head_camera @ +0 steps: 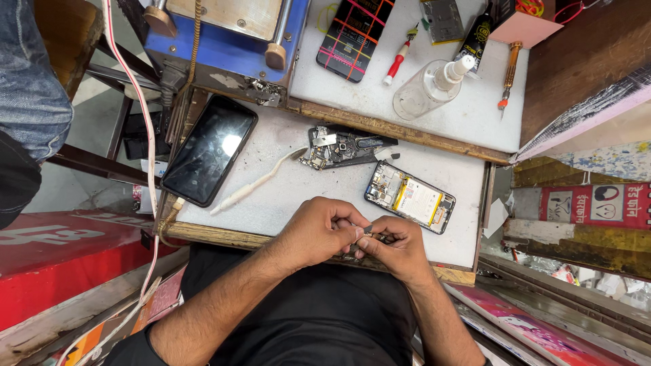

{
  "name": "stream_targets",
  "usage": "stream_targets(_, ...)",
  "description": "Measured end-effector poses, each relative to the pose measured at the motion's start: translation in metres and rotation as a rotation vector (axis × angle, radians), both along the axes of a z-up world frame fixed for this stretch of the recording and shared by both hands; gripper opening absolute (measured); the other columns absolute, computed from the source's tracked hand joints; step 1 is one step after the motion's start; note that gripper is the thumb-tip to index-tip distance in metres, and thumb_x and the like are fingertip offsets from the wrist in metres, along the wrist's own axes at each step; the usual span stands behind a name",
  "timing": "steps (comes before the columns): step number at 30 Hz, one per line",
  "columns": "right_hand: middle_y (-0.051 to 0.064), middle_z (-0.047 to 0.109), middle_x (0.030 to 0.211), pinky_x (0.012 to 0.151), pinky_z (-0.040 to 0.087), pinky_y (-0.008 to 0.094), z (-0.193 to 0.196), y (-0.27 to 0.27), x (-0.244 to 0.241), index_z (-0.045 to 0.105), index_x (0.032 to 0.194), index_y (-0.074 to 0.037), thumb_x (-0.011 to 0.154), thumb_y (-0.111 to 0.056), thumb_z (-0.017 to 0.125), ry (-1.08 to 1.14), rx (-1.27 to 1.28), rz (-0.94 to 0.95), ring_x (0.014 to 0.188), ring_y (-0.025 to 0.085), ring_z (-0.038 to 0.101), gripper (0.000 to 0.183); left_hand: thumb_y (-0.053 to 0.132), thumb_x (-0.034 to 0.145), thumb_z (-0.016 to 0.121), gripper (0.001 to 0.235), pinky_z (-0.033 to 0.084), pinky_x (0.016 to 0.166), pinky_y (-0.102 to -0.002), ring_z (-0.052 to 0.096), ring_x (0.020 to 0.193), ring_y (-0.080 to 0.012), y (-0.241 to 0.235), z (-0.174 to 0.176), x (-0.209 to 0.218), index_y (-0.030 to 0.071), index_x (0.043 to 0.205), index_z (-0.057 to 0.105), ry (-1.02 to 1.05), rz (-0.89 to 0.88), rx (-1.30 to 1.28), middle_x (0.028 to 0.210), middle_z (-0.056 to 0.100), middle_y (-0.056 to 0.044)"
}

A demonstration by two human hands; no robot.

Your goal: The person cleans a small electronic component with a cotton swab and then uses their fingers to manipulate and adjust the component on the workbench.

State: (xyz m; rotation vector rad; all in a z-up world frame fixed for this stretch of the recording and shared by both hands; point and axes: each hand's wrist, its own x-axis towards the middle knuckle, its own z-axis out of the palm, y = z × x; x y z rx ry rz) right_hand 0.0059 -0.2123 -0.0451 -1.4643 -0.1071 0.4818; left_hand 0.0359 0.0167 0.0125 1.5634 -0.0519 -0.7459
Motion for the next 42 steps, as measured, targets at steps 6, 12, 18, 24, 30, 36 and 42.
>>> stream_targets(6,0.015,0.078,0.085,0.068,0.065,0.029,-0.004,-0.004,-0.001,0.071,0.094,0.005,0.089,-0.006,0.078,-0.025,-0.057,-0.011,0.077,0.018,0.077,0.015,0.005,0.094,0.067,0.019,0.059,0.061,-0.023,0.068,0.065,-0.0063,-0.004,0.003,-0.005,-0.001,0.110,0.075,0.042,0.030,-0.113,0.077,0.074,-0.004)
stream_targets(12,0.015,0.076,0.093,0.076,0.064,0.031,-0.012,-0.003,0.003,0.068,0.102,0.004,0.092,-0.008,0.077,-0.003,0.099,-0.064,0.084,0.019,0.076,0.018,0.007,0.097,0.064,0.021,0.059,0.067,-0.023,0.069,0.073,-0.0069,-0.002,0.016,-0.020,0.003,0.115,0.074,-0.113,0.221,-0.145,0.088,0.077,-0.005)
stream_targets(18,0.016,0.077,0.099,0.080,0.065,0.034,-0.015,-0.003,0.002,0.069,0.103,0.004,0.091,-0.008,0.078,-0.056,0.093,-0.058,0.088,0.021,0.078,0.019,0.008,0.094,0.071,0.010,0.059,0.066,-0.029,0.076,0.080,-0.0154,0.014,0.020,-0.032,0.005,0.103,0.073,-0.499,0.304,0.135,0.093,0.076,-0.007)
stream_targets(24,0.018,0.075,0.105,0.084,0.063,0.034,-0.019,-0.004,0.002,0.071,0.106,0.004,0.094,-0.006,0.078,-0.197,0.027,-0.045,0.095,0.023,0.075,0.018,0.002,0.091,0.071,0.020,0.061,0.069,-0.032,0.076,0.084,-0.0214,0.012,0.015,-0.038,0.004,0.112,0.073,-0.745,0.291,0.181,0.096,0.073,-0.010)
stream_targets(30,0.016,0.075,0.104,0.082,0.066,0.035,-0.020,-0.003,-0.001,0.068,0.109,0.004,0.094,-0.004,0.075,-0.104,0.114,-0.073,0.093,0.022,0.078,0.019,0.000,0.094,0.068,0.018,0.064,0.070,-0.027,0.077,0.085,-0.0193,0.003,0.006,-0.038,0.002,0.111,0.072,-0.792,0.244,0.168,0.098,0.072,-0.009)
stream_targets(36,0.019,0.076,0.104,0.079,0.066,0.033,-0.012,0.000,0.000,0.065,0.117,0.006,0.094,-0.001,0.073,-0.074,0.085,-0.052,0.089,0.021,0.077,0.025,0.003,0.097,0.067,0.015,0.065,0.071,-0.027,0.078,0.087,-0.0190,-0.005,0.005,-0.034,0.000,0.111,0.072,-0.728,0.270,0.171,0.099,0.073,-0.010)
stream_targets(42,0.017,0.076,0.105,0.078,0.064,0.031,-0.012,0.000,0.002,0.063,0.118,0.005,0.093,0.000,0.071,0.044,0.110,-0.096,0.087,0.019,0.075,0.027,0.003,0.097,0.066,0.015,0.065,0.074,-0.028,0.078,0.090,-0.0202,-0.007,0.005,-0.032,0.000,0.111,0.071,-0.694,0.292,0.162,0.101,0.073,-0.011)
